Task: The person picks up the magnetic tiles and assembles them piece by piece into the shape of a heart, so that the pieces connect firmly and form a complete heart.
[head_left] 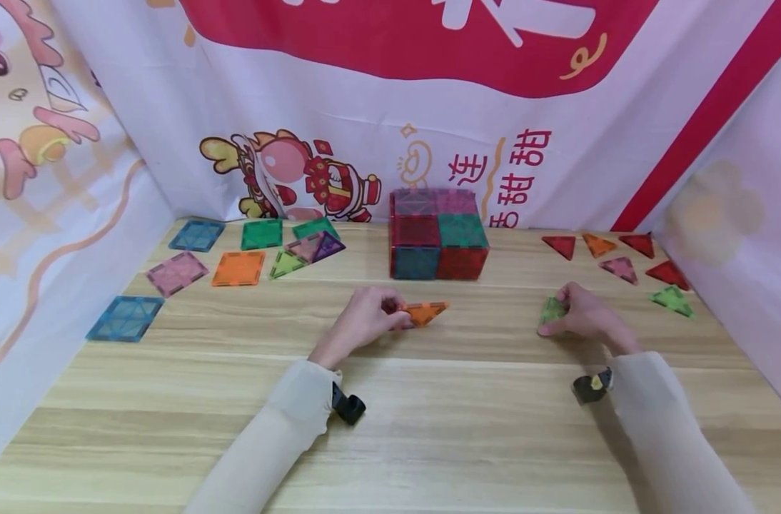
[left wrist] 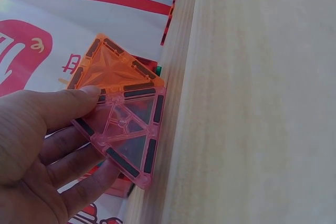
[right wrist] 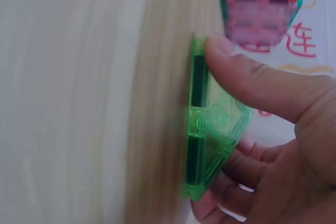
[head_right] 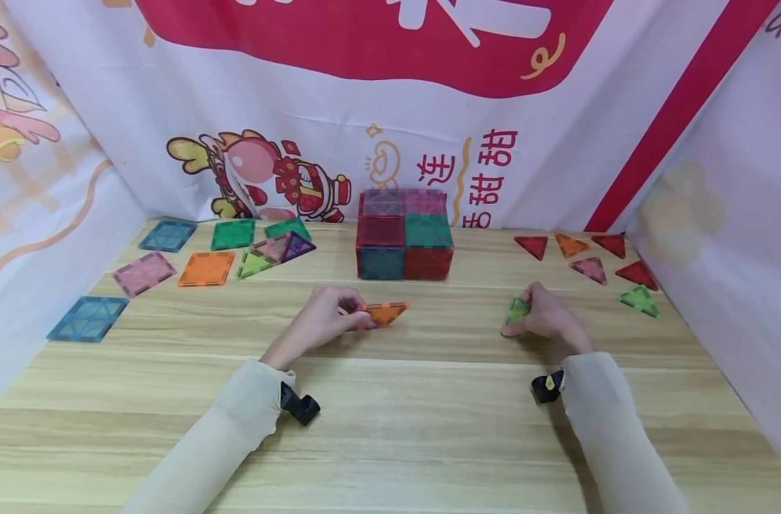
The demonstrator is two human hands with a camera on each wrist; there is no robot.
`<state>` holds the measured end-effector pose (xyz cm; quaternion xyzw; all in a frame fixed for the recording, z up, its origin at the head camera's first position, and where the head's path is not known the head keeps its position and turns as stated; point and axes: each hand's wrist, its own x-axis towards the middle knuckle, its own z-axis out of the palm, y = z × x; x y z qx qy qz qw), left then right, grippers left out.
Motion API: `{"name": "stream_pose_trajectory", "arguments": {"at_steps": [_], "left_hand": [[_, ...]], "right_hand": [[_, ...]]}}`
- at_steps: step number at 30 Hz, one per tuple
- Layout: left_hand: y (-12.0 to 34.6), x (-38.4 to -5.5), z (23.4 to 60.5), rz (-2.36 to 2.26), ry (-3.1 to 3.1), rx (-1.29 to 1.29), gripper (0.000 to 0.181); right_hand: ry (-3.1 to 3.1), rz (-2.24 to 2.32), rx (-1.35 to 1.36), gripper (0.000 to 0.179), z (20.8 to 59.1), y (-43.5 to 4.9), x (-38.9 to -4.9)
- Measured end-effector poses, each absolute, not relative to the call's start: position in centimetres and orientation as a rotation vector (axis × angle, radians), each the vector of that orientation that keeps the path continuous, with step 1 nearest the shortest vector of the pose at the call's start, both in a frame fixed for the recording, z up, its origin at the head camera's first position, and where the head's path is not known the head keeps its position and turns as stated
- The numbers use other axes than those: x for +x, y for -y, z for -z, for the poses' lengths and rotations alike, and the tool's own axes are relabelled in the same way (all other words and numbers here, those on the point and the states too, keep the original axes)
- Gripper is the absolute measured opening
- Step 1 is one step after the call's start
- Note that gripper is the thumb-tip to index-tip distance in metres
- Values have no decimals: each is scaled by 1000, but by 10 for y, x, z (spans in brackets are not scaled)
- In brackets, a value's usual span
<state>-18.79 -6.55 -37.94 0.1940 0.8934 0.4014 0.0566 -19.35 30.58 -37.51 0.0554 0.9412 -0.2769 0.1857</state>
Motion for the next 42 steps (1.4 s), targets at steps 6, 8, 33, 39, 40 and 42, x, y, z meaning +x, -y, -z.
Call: {"name": "stream_pose_trajectory", "arguments": {"at_steps": [6,8,33,39,40,42], "left_hand": [[65,-189,379,-1217,-2717,615,7],[65,-190,380,-1221,-2713,605,8],[68,-193,383,-1228,-2757,643,8],[67,-190,382,-1226,-2738,638,8],[68,-190,382,-1217,-2740,639,7],[70,-190,380,-1197,-2753,643,7]], "right_hand": [[-2775,945,-153,37,382,-281,-194],[-2817,989,-277,23,384,-269,-196],[-2696,1193,-603,17,385,-163,-206],[-2679,1193,-620,25,387,-198,-217],[-2692,1193,-613,26,387,-208,-220],[-2755,1170,-562,25,387,-229,-224]]}}
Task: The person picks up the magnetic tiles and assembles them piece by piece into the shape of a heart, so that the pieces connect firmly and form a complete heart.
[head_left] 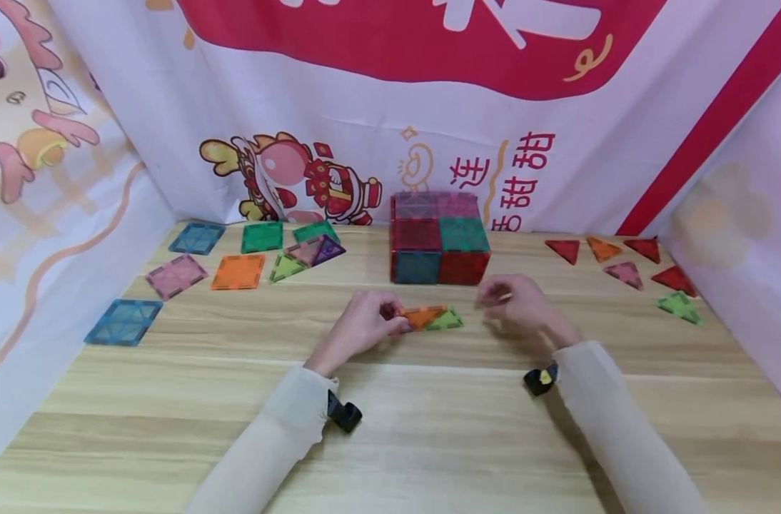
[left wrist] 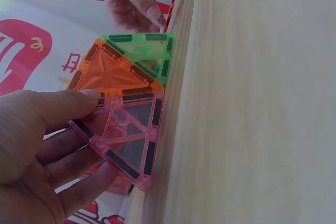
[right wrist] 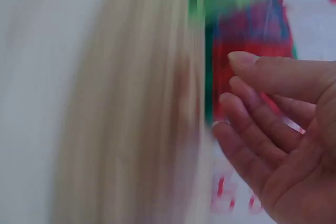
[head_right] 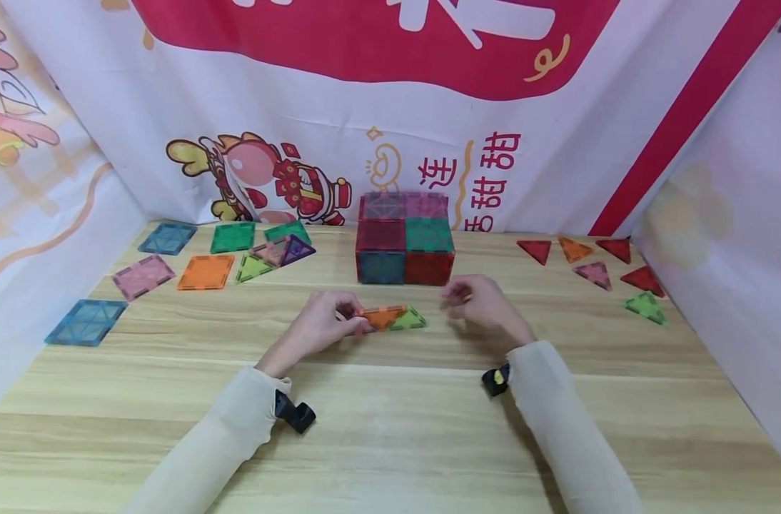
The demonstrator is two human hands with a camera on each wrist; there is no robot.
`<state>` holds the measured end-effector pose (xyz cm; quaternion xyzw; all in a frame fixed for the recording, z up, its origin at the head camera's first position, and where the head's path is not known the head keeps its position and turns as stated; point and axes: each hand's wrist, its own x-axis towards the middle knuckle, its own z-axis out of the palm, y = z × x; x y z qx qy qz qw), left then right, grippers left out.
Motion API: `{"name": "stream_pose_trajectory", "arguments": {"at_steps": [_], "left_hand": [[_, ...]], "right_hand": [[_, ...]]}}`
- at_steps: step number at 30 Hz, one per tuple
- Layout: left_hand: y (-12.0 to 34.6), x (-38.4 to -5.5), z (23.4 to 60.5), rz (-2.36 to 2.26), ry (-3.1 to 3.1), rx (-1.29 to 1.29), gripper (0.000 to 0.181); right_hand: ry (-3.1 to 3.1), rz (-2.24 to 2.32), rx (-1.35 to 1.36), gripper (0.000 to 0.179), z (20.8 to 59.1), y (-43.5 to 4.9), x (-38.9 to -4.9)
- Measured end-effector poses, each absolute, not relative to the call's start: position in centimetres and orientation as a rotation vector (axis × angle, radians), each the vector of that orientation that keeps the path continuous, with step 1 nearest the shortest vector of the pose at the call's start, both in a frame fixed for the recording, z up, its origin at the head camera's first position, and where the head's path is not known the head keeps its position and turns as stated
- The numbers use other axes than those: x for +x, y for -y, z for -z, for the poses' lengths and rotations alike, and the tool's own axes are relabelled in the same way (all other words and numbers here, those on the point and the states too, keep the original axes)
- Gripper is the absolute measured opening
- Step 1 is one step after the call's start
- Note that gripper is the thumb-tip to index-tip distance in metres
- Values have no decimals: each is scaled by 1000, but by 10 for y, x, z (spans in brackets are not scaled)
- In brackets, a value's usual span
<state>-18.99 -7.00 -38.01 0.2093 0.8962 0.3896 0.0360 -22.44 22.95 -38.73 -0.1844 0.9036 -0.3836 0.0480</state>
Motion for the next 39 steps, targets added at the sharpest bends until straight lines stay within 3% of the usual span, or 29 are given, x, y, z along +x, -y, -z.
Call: {"name": "stream_pose_trajectory", "arguments": {"at_steps": [5,10,18,22,29,37,39], "left_hand": [[84,-191,377,-1157,-2800,574,7],[105,-195,377,-1156,-2822,492,6],[145,-205,375,-1089,-2987,411,7],[165,-211,374,-1068,-3010,283,10],[185,-226,376,-1074,-3058,173,14],[189,-236,376,-1041,-3078,104,18],[190,-236,375,-1018,-3083,95,17]], "right_hand": [[-2920,1087,-235,29,384,-291,-240],[-2903,943,98,47,375,-357,-251],[-2917,695,219,72,374,-427,-263],[-2864,599,152,78,377,-443,-270],[-2825,673,98,50,381,-451,-271],[-2858,623,135,70,381,-444,-279],[-2885,624,140,66,382,-440,-283]]}}
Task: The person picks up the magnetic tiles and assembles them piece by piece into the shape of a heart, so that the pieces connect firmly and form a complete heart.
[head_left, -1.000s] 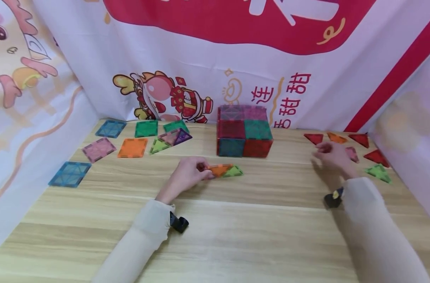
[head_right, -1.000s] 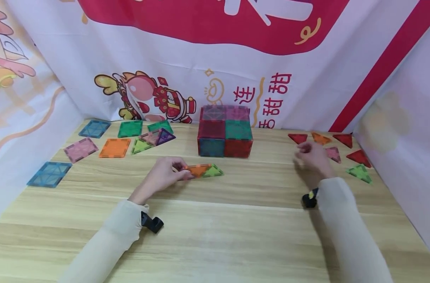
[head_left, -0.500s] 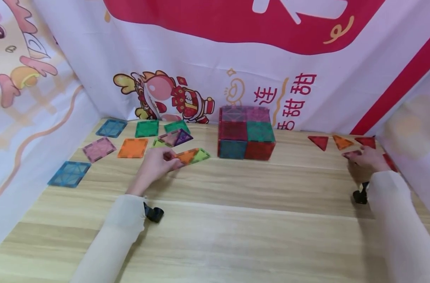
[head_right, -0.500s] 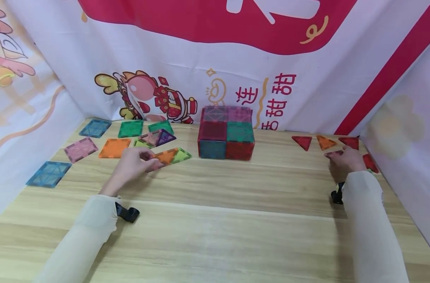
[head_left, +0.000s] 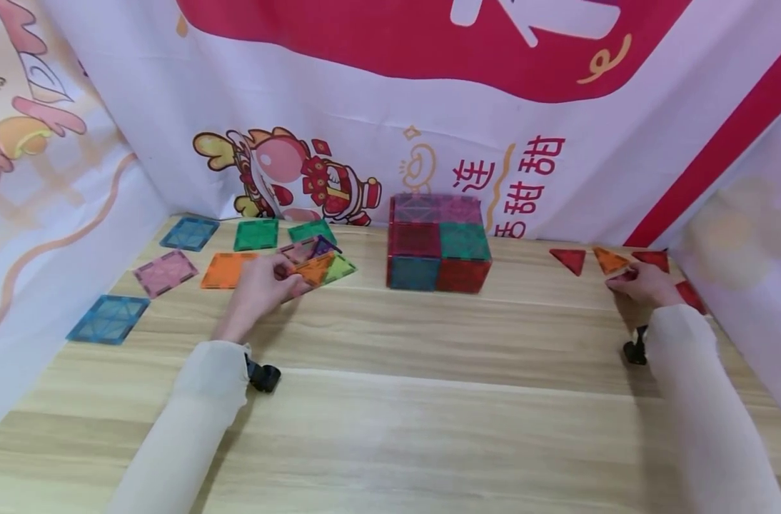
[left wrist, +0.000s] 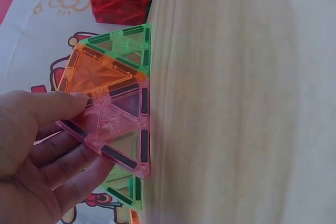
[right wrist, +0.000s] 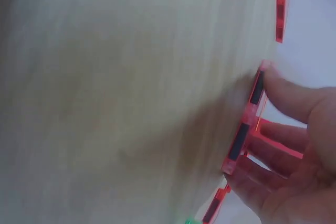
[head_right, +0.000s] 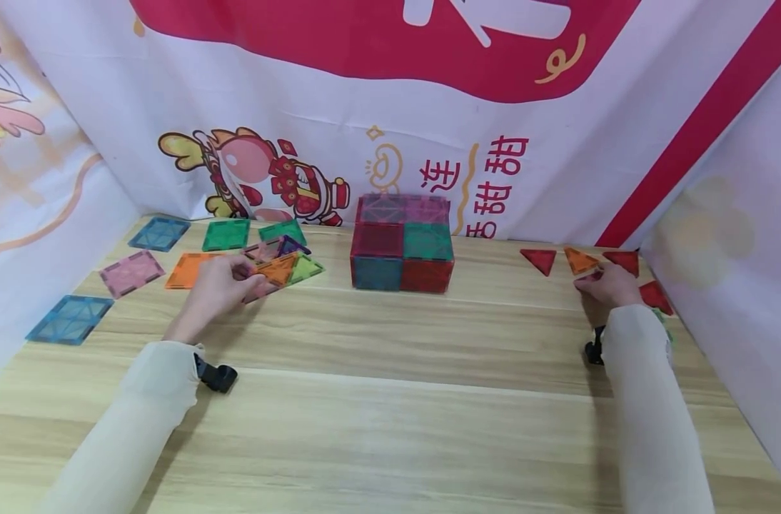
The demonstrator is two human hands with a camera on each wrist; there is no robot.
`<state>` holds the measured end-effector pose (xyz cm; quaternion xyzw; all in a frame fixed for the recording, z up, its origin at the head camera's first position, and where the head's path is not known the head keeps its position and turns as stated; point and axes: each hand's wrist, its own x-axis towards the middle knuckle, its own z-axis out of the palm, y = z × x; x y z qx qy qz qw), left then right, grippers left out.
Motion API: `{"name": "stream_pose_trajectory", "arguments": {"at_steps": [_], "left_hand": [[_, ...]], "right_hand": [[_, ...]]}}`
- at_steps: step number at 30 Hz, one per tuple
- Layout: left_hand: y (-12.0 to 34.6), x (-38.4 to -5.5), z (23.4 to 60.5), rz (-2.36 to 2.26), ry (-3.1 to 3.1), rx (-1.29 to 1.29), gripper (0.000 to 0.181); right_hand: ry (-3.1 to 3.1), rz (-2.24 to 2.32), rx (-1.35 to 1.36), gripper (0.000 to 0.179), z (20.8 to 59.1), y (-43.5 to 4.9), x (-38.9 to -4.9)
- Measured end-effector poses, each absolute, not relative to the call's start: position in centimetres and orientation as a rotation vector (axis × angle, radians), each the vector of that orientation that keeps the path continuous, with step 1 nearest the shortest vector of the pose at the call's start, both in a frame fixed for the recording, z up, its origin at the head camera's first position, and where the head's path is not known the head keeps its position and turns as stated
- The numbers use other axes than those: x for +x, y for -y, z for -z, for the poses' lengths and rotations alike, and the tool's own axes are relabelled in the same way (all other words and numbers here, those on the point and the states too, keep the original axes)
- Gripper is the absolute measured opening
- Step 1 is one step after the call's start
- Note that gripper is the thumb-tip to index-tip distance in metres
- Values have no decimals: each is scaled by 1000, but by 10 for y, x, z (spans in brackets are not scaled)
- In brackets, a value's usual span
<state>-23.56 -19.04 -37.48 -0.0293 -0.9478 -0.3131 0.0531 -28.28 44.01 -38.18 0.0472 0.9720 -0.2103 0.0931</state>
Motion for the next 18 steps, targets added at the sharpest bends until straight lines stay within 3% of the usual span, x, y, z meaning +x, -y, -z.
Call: {"name": "stream_pose_trajectory", "arguments": {"at_steps": [5,12,15,18], "left_hand": [[193,-233,371,929,2917,-113,18],[189,-232,372,975,2952,-137,21],[190,-231,372,1002,2956,-140,23],[192,-232,371,991,2953,-157,24]], "right_hand": [[-2877,676,155,55,385,-434,-288],[-2780,532,136,88,377,-439,-292],[-2790,515,103,89,377,-440,-292],[-2769,599,68,79,376,-436,-292]]}}
